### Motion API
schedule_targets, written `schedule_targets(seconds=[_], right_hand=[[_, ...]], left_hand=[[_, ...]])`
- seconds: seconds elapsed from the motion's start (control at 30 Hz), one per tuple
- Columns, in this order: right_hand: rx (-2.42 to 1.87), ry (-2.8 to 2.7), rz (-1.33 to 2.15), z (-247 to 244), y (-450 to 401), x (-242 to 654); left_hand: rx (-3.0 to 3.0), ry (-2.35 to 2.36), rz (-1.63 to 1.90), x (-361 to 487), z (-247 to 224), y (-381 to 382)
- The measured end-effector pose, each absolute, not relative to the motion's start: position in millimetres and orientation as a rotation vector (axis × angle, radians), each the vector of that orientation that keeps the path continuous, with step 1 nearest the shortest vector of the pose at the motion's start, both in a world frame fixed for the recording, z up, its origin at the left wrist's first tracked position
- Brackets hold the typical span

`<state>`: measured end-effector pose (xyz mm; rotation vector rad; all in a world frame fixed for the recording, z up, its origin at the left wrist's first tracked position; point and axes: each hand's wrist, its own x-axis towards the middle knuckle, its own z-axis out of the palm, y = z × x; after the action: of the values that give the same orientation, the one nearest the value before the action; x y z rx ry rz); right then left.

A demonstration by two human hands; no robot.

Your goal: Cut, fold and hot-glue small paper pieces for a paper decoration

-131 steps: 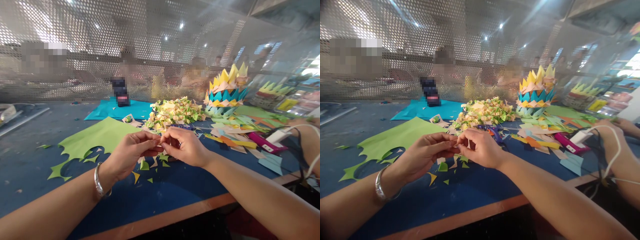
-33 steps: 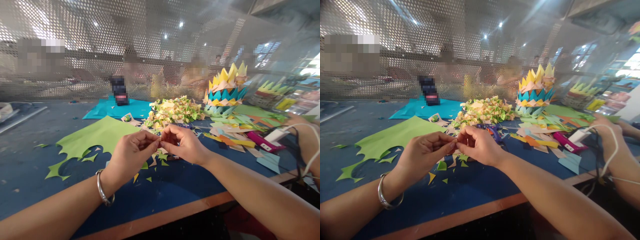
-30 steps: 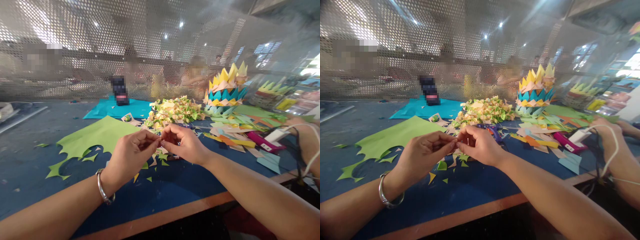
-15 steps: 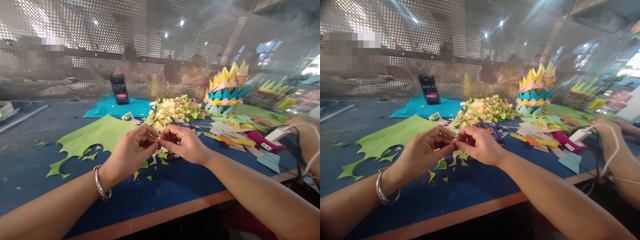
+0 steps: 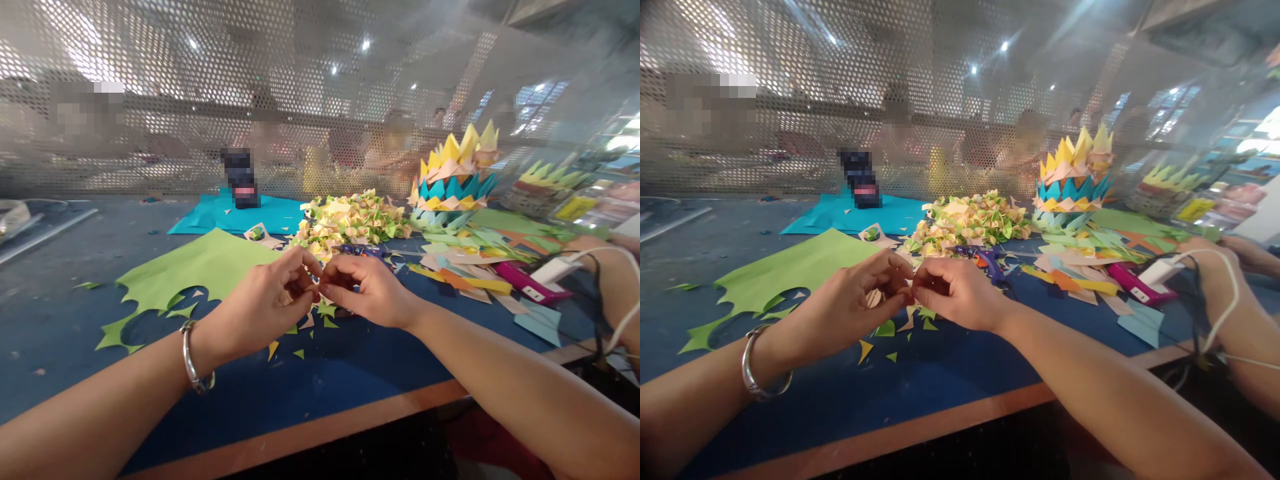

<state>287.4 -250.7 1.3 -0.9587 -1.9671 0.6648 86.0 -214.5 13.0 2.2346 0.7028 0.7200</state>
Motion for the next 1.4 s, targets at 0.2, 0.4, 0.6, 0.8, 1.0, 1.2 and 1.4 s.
schedule_targets(seconds=[0.2,0.4,0.6,0.8,1.0,1.2,1.4], right_hand=[[-1.036,-1.861,0.625,-1,-249,291],[-1.06,-1.861,0.619,-2,-248,294],[-1.052,-1.861,0.632,-2,-249,293],[-1.007,-1.878,0.564,0,-250,291],[-0.943,-1.9,0.459,-1,-251,291],[-0.938,-1.937,0.311,-2,-249,291],[-0.962,-2.027,0.218,-1,-248,291]], left_hand=[[2.379,0.926,0.455,84,17,-206],[2.519,0.931,0.113,78,20,-206],[2.251,0.911,0.44,80,13,-203],[1.595,0.796,0.819,90,6,-204],[1.504,0.828,0.761,95,1,-206],[1.41,0.841,0.859,96,-2,-204],[1.373,0.746,0.905,95,0,-211]])
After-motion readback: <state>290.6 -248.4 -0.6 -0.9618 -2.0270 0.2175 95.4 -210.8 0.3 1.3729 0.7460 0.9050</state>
